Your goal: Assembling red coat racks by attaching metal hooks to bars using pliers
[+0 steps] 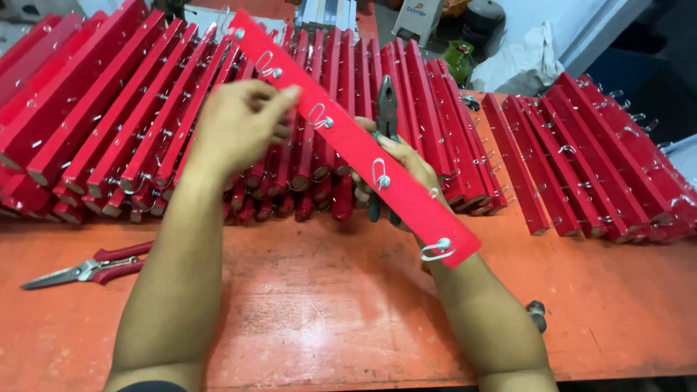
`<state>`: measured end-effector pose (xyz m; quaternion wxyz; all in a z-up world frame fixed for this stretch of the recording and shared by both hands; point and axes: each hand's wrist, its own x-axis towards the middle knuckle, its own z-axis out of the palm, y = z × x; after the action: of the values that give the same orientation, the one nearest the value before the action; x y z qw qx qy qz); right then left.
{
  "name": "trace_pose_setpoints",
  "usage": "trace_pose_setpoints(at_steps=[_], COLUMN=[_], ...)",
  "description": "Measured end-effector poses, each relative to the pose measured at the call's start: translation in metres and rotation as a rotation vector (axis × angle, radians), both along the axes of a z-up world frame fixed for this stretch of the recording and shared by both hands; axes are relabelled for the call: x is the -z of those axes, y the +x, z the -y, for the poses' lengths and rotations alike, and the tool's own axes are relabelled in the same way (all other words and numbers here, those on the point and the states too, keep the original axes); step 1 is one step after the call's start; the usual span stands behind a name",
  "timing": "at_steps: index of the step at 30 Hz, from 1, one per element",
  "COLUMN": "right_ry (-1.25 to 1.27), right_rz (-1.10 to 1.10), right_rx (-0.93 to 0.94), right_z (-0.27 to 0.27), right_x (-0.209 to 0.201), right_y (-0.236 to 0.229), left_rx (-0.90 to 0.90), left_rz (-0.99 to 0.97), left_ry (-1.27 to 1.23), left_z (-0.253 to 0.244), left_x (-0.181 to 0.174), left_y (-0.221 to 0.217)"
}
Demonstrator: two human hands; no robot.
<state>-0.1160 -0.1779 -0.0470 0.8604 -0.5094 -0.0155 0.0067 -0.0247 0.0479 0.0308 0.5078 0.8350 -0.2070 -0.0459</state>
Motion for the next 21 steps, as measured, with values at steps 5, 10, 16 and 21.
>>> trace_pose_setpoints(at_steps=[5, 10, 16, 21], right_ry=[0.155, 0.122, 0.075, 0.237], right_rz=[0.11, 0.104, 0.005, 0.264], right_rx=[-0.172, -0.099, -0.033, -0.215], right_z=[0.017, 0.001, -0.003, -0.007], right_x=[0.011, -0.015, -0.029, -0.028], right_y=[0.007, -0.015, -0.03, -0.045], left_rx=[0.095, 0.294, 0.269, 0.214], left_rz=[0.833, 1.063, 1.24, 1.249], left_ry=[-0.038, 0.155, 0.208, 0.156], left_z=[-0.008, 0.0, -0.008, -0.008], left_x=[0.019, 0.022, 0.01, 0.002], left_y=[0.004, -0.013, -0.027, -0.047])
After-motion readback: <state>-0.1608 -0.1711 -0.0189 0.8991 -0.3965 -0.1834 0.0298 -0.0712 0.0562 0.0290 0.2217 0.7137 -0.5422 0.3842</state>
